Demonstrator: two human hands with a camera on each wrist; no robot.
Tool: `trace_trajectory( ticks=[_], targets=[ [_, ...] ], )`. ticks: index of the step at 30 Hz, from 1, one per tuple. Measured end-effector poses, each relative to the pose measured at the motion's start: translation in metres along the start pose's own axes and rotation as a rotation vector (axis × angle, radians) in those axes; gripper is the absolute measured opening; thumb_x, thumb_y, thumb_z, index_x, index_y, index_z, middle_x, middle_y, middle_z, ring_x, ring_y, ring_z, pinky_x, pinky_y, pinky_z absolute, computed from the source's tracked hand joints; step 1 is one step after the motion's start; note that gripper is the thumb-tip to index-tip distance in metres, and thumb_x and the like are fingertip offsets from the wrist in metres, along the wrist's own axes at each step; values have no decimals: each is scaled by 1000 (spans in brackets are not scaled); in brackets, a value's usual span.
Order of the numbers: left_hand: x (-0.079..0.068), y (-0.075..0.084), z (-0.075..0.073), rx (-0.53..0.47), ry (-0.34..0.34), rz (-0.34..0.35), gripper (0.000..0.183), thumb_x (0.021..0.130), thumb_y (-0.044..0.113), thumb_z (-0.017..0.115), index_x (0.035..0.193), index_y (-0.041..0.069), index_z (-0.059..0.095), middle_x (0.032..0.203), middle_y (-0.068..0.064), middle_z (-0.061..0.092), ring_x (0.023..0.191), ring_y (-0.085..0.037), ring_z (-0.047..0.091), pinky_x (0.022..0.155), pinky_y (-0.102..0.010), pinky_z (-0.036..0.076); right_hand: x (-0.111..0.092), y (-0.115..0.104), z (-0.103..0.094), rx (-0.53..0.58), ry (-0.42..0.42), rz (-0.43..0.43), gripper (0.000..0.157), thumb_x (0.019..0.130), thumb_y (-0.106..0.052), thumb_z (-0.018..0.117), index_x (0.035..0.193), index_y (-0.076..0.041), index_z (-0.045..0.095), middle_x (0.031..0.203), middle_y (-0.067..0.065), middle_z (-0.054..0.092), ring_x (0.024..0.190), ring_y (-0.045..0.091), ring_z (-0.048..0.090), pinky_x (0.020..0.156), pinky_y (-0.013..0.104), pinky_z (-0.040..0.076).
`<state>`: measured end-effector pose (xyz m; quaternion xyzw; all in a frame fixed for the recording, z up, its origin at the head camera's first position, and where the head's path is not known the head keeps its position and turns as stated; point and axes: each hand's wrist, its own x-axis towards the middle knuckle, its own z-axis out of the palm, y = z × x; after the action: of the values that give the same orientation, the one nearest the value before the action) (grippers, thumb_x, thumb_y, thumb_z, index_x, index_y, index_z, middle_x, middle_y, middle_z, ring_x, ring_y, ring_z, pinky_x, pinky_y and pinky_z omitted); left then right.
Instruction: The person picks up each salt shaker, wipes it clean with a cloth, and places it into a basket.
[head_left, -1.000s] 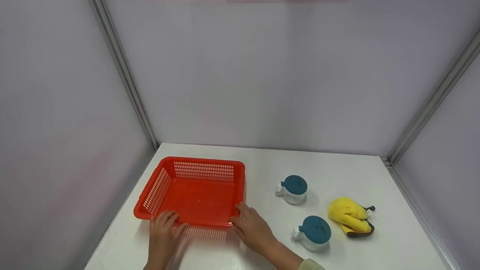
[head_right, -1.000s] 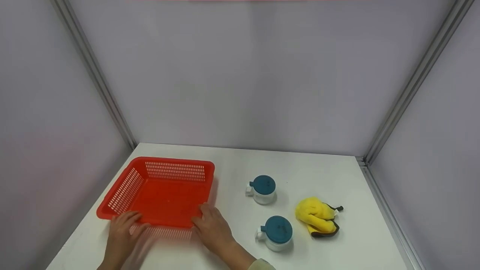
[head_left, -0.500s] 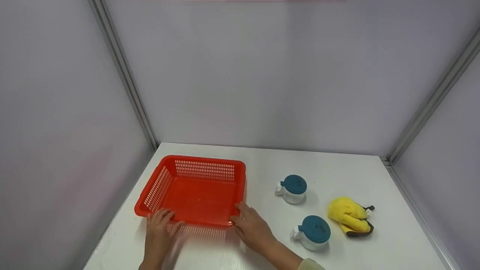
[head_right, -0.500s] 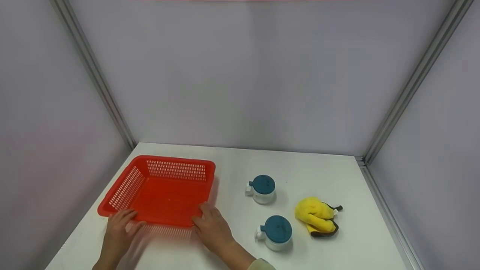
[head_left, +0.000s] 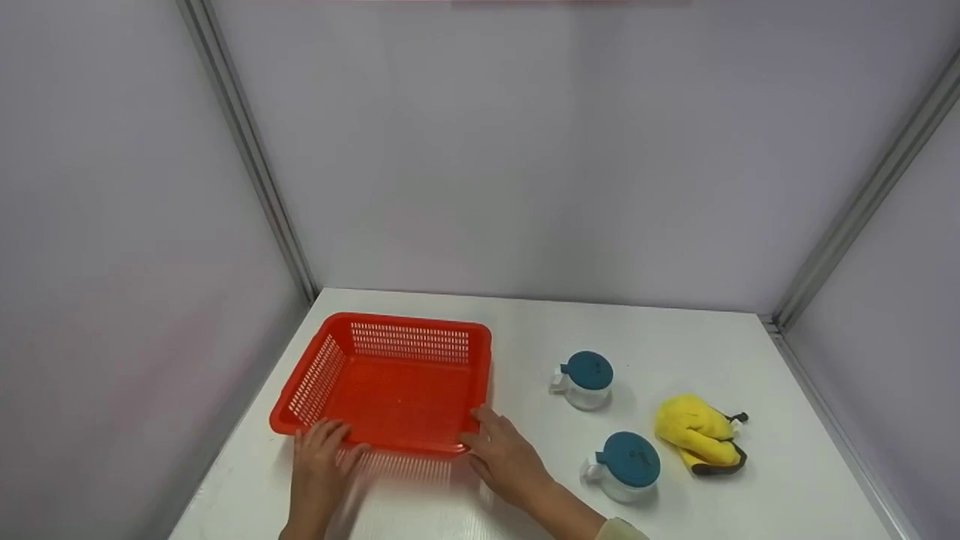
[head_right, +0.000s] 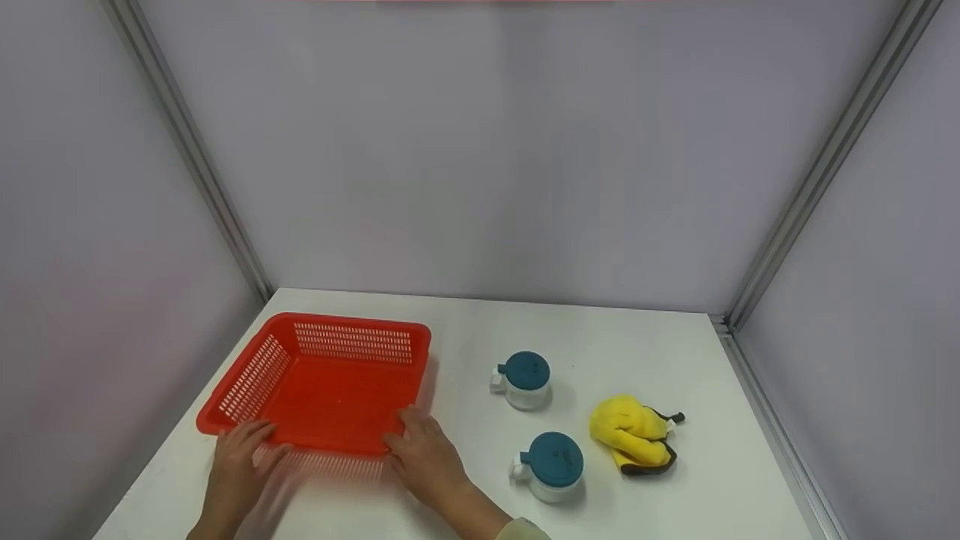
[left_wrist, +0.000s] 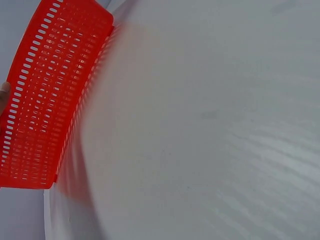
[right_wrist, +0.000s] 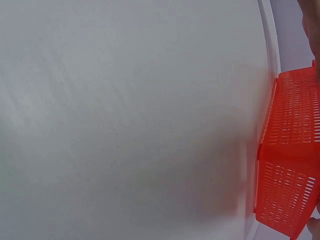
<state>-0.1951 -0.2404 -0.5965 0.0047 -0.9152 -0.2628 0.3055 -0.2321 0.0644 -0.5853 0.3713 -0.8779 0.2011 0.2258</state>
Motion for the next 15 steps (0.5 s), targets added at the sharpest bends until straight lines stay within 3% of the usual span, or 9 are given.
trace_trajectory(
  ticks=[7, 15],
  targets=[
    [-1, 3, -1, 12, -38, -25, 54, 72, 26, 88, 115, -1, 70, 124, -20, 66, 128, -42, 51, 110, -70, 24, -2, 1, -11, -10, -103, 31, 38, 93, -32, 68, 129, -31, 56, 143, 0, 47, 126, 18, 51, 102, 31, 50],
    [-2, 19, 3, -10, -95, -37, 67, 77, 41, 82, 130, 5, 63, 139, -15, 57, 138, -37, 42, 114, -67, 21, -7, 9, -27, -8, -129, 127, 49, 97, -47, 57, 143, -34, 47, 156, -5, 38, 141, 21, 42, 106, 38, 45]
  ],
)
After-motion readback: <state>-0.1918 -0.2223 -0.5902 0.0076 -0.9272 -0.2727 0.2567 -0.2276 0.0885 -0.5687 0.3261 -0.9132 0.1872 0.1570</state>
